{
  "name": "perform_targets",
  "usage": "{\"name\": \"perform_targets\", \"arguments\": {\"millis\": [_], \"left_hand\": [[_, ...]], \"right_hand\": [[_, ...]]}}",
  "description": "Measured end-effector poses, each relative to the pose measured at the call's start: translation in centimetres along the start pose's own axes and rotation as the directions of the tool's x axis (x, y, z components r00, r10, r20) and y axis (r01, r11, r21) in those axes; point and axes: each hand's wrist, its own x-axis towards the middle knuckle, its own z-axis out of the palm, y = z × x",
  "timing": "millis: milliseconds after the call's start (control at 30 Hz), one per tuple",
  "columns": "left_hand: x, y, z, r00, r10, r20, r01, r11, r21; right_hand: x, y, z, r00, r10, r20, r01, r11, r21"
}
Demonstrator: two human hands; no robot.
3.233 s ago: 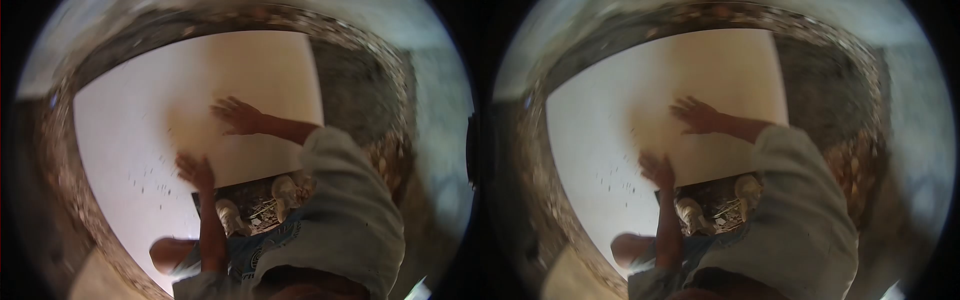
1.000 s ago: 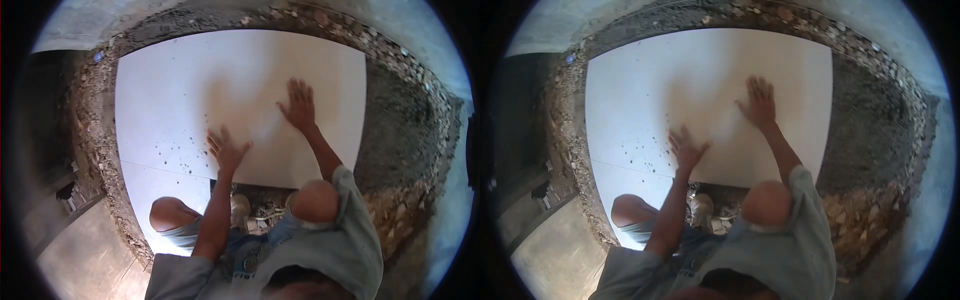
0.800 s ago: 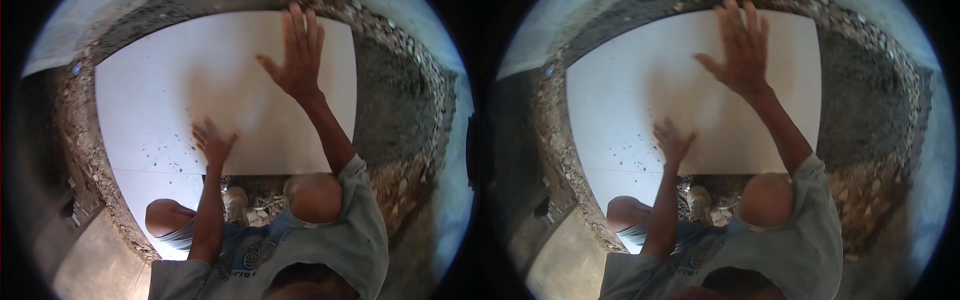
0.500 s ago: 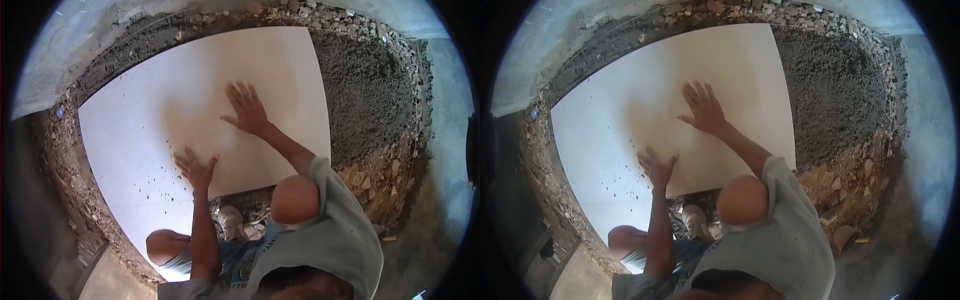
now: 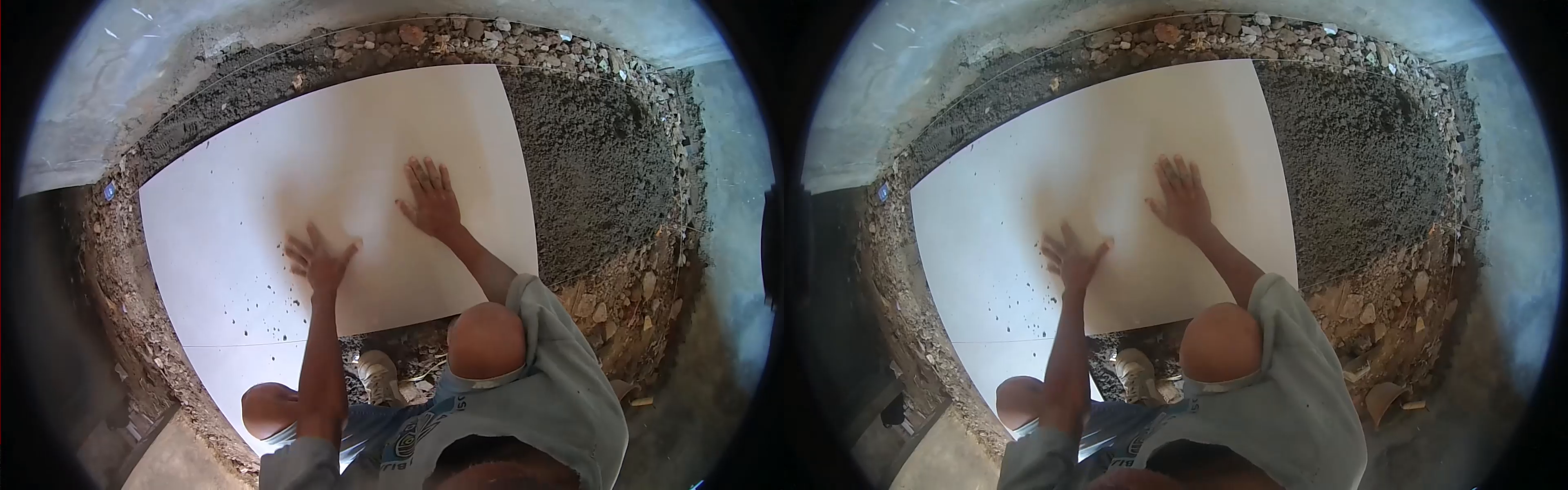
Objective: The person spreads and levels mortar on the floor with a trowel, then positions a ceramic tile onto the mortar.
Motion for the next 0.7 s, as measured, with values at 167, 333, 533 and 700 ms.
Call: {"name": "perform_targets", "arguments": {"millis": [167,333,533,700], "left_hand": [[1.2,-0.6,-0.6,1.000,0.018,-0.015,-0.019,0.999,-0.038],[1.6,-0.3,-1.4,0.998,-0.022,-0.051,0.018,0.997,-0.070],[1.7,-0.7,-1.3,0.999,-0.004,-0.050,0.002,0.999,-0.051],[2.7,0.0,-1.9,0.996,0.029,-0.084,-0.032,0.999,-0.032]], "right_hand": [[0.7,2.9,-0.2,0.999,-0.023,0.026,0.018,0.983,0.181],[14.1,2.0,-13.2,0.767,-0.130,-0.629,0.156,0.988,-0.013],[4.2,2.6,1.2,1.000,-0.002,0.015,0.002,1.000,-0.019],[7.9,3.8,-2.5,0.984,0.002,-0.181,0.000,1.000,0.008]]}}
